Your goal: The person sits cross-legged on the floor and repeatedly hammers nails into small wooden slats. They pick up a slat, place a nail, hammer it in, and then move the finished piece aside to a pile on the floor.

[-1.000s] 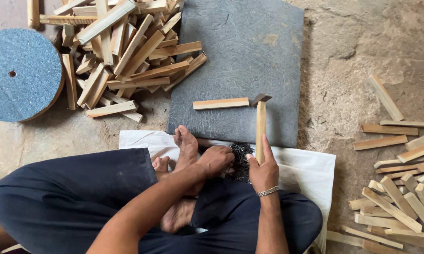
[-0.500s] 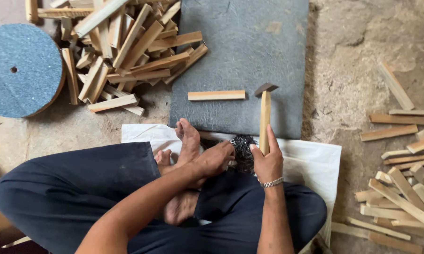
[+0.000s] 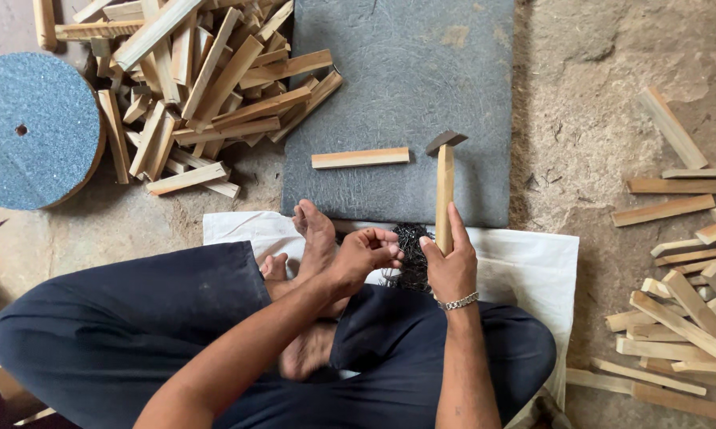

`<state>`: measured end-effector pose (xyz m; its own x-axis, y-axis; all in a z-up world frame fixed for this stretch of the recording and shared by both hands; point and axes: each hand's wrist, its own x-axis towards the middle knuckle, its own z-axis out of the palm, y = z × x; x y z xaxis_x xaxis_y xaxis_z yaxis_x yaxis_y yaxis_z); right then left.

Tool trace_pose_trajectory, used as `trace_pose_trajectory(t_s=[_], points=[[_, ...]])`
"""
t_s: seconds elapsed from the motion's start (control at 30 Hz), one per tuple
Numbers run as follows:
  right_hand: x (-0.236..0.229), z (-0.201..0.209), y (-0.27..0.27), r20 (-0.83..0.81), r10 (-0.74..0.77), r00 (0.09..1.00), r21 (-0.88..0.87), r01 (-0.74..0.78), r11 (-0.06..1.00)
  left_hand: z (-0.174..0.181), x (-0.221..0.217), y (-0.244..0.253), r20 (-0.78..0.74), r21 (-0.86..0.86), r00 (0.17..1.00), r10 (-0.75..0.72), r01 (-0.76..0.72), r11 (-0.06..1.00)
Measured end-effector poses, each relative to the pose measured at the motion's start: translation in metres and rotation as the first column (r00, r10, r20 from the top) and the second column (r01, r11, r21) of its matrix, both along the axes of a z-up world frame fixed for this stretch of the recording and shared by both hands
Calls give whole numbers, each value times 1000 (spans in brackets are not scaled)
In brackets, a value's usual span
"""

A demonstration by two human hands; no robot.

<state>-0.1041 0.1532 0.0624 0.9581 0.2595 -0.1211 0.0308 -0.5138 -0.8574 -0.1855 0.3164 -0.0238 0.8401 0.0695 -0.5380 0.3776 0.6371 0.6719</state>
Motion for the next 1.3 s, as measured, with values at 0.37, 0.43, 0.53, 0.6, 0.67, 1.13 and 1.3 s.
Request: trace_pose_trajectory(t_s=[0.37,0.43,0.53,0.6,0.67,1.13,1.3], points=[[1,4,0,-7,-4,1000,10,4,1000,18,54,16,91,-33,966,242,-240,970],[1,5,0,-5,-8,1000,10,8,1000,12,63,20,105,-8,951,291,-291,957],[2,6,0,-16,-10,1000,5,10,1000,5,75,25,102,-113,937,335,-324,939],[5,6,2,-19,-9,1000,-1,9,1000,3,82,29,52,-101,948,314,-307,946],[6,5,2,-18,-7,1000,-14,7,1000,4,87,31,25,-91,956,294,-290,953],[7,2,1,-17,-6,1000,-14,6,1000,40,98,29,69,-90,948,310,-304,948],[7,4,2,-27,-6,1000,-35,5,999,34,116,43,60,692,996,60,-85,717]])
